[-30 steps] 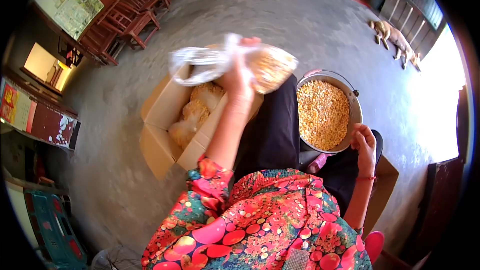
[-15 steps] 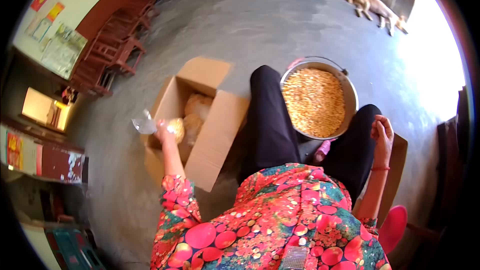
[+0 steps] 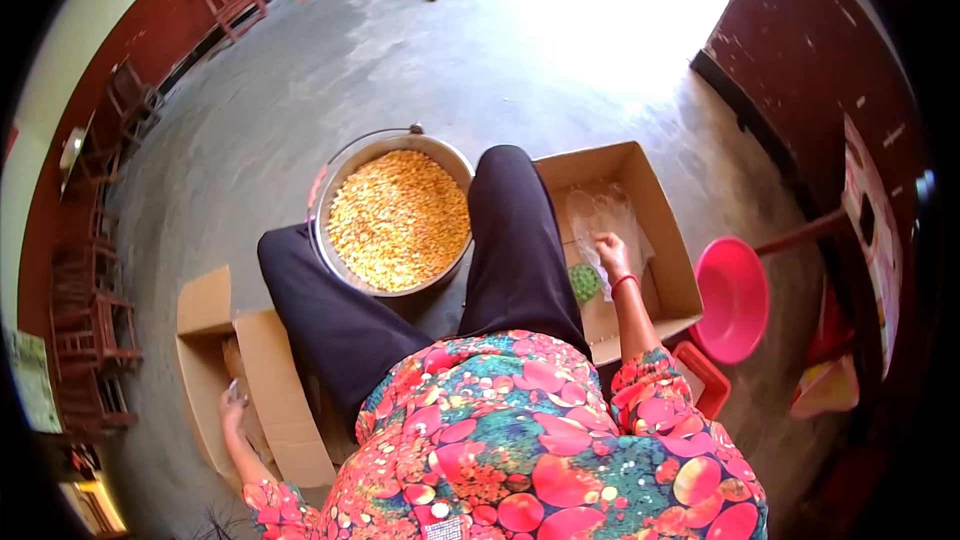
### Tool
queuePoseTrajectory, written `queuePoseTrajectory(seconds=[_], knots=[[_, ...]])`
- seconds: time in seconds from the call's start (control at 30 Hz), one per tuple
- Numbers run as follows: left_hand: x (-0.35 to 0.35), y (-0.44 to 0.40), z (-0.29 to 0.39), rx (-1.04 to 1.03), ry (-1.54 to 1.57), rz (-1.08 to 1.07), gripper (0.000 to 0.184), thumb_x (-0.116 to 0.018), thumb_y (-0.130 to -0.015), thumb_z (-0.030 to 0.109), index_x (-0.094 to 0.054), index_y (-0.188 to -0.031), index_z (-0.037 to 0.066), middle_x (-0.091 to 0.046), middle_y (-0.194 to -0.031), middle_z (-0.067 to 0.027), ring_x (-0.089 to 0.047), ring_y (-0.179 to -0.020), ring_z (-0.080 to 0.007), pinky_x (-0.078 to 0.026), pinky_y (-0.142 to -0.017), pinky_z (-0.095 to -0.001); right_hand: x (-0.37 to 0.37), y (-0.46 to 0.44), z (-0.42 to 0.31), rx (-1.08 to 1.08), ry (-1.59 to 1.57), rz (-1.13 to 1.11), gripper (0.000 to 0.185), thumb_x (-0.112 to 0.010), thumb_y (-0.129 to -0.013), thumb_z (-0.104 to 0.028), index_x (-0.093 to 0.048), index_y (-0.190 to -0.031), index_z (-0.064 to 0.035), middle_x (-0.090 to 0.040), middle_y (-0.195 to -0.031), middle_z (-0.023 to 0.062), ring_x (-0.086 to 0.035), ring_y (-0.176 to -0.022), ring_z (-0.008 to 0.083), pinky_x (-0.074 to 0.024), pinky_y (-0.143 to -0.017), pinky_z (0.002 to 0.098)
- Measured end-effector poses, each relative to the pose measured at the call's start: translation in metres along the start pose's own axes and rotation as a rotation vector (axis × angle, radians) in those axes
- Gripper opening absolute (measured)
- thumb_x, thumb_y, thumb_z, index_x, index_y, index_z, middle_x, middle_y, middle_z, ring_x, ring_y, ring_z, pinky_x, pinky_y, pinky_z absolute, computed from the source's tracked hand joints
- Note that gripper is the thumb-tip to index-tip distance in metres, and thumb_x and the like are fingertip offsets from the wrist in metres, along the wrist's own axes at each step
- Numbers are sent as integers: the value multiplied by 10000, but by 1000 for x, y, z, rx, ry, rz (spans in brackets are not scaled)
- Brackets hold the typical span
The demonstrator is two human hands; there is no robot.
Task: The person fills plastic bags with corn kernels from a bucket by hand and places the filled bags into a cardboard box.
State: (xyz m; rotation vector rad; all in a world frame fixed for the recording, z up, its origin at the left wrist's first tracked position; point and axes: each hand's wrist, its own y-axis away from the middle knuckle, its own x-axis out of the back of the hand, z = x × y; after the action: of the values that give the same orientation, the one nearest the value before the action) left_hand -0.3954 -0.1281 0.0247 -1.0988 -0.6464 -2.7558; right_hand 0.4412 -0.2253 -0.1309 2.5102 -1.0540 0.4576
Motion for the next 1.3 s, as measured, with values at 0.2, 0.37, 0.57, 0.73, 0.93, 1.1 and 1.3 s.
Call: queuePoseTrajectory(seconds=[0.2,0.37,0.57,0.73,0.93,1.1,1.3], knots=[[16,-42,135,-568,211,476,388,-481,-737,-24,-433,-1123,-17,-452,-1152,-126,-420,-1077,-215,-303,-925,-308,23,70,96,-427,621,-75,255,-494,-700,-142,-610,-919,-80,-561,-964,181,-553,-870,326,-430,-795,356],[-90,10,329,-817,115,287,332,-451,-759,-35,-466,-1090,-7,-498,-1087,-92,-471,-1004,-170,-367,-865,-295,35,100,68,-609,466,-85,265,-504,-698,-127,-603,-941,-87,-531,-1041,173,-549,-898,299,-436,-781,335],[-257,38,383,-752,10,-324,225,-537,-750,51,-562,-973,34,-576,-890,-43,-530,-813,-115,-411,-749,-236,23,65,96,-747,-281,53,361,-544,-687,-129,-523,-1047,-123,-513,-1049,80,-472,-962,231,-431,-675,385],[-341,51,325,-733,-210,-616,264,-557,-749,140,-559,-984,22,-569,-928,-85,-513,-869,-173,-402,-783,-284,10,51,117,-849,-479,-39,476,-562,-695,-121,-418,-1148,-149,-367,-1215,56,-289,-1140,229,-345,-807,476],[-329,70,308,-507,-77,-682,224,-492,-810,127,-547,-989,3,-580,-893,-58,-530,-831,-133,-408,-775,-250,10,48,103,-685,-646,93,464,-603,-697,-163,-429,-1121,-84,-443,-1125,44,-373,-1071,194,-338,-839,419],[-326,68,312,-241,228,-694,201,-475,-818,98,-537,-983,0,-576,-888,-58,-542,-811,-111,-431,-740,-226,44,37,57,-155,-858,384,146,-585,-753,-102,-581,-891,-55,-569,-771,3,-500,-648,70,-400,-563,195],[-330,67,330,-421,334,-512,266,-530,-778,60,-503,-1039,20,-562,-911,-44,-540,-800,-94,-429,-651,-190,112,43,-67,89,-822,434,94,-551,-772,-75,-600,-847,-45,-565,-711,-13,-482,-592,46,-406,-559,173]])
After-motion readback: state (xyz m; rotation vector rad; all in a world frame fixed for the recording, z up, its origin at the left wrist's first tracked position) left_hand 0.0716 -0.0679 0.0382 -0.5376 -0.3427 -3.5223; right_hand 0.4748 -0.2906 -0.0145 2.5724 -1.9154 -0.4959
